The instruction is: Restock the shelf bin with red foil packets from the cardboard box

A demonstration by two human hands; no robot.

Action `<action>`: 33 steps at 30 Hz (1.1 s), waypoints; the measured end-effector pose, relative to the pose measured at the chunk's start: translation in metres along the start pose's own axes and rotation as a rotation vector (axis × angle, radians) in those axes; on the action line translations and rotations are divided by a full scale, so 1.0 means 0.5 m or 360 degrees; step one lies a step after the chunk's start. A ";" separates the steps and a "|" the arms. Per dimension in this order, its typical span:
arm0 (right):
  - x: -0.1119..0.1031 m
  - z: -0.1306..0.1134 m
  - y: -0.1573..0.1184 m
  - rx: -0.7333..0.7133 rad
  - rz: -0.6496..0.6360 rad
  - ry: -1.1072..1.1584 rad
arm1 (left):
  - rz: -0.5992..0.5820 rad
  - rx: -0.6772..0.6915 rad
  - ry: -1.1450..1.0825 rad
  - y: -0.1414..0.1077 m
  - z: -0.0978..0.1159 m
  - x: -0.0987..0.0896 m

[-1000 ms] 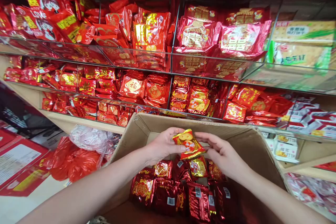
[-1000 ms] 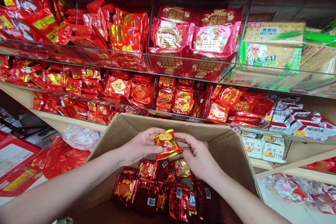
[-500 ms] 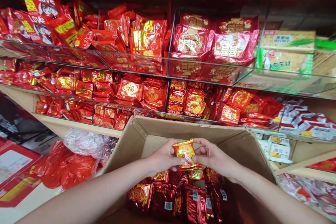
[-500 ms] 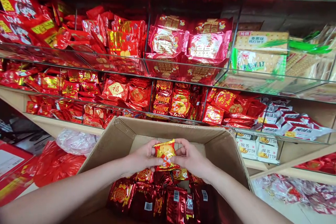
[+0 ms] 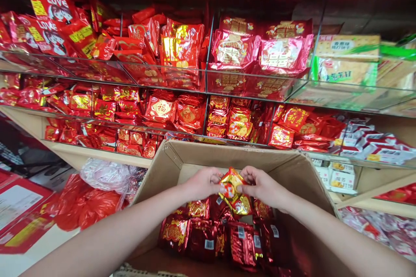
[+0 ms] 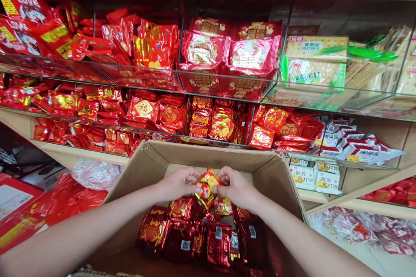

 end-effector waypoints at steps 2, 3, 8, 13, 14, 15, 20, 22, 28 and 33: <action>-0.005 -0.003 0.005 -0.0064 0.0013 0.0002 | 0.0140 0.0011 0.0018 0.009 0.007 -0.009; -0.008 -0.004 0.007 -0.0081 0.0014 0.0030 | 0.0185 0.0014 -0.0004 0.013 0.009 -0.013; -0.014 0.000 0.009 -0.0049 -0.0024 -0.0017 | 0.0230 0.0039 -0.0019 0.022 0.013 -0.020; -0.015 0.026 0.003 0.0077 -0.0182 -0.0611 | 0.0364 0.0048 0.0893 0.025 0.003 -0.031; -0.016 0.032 0.001 0.0108 -0.0223 -0.0824 | 0.0397 0.0029 0.1023 0.026 -0.002 -0.036; -0.016 0.039 -0.001 0.0143 -0.0276 -0.1041 | 0.0424 0.0001 0.1110 0.027 -0.008 -0.041; 0.004 0.087 -0.016 0.0214 -0.0690 -0.1573 | 0.0463 -0.0184 0.1532 0.025 -0.037 -0.056; 0.013 0.111 -0.020 0.0238 -0.0780 -0.1655 | 0.0416 -0.0254 0.1690 0.022 -0.043 -0.052; 0.019 0.162 -0.022 0.0529 -0.0924 -0.1720 | 0.0228 -0.0382 0.2026 0.016 -0.037 -0.035; 0.013 0.163 -0.014 0.0473 -0.0821 -0.1887 | 0.0108 -0.0452 0.2158 0.017 -0.038 -0.032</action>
Point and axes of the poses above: each hand's wrist, its own y-axis towards the middle knuckle, its own x-axis out of the palm, z = x × y, the point moved 3 cm from there along y, towards the middle knuckle, and after that the axes turned 9 degrees about -x, right-handed, at the moved point
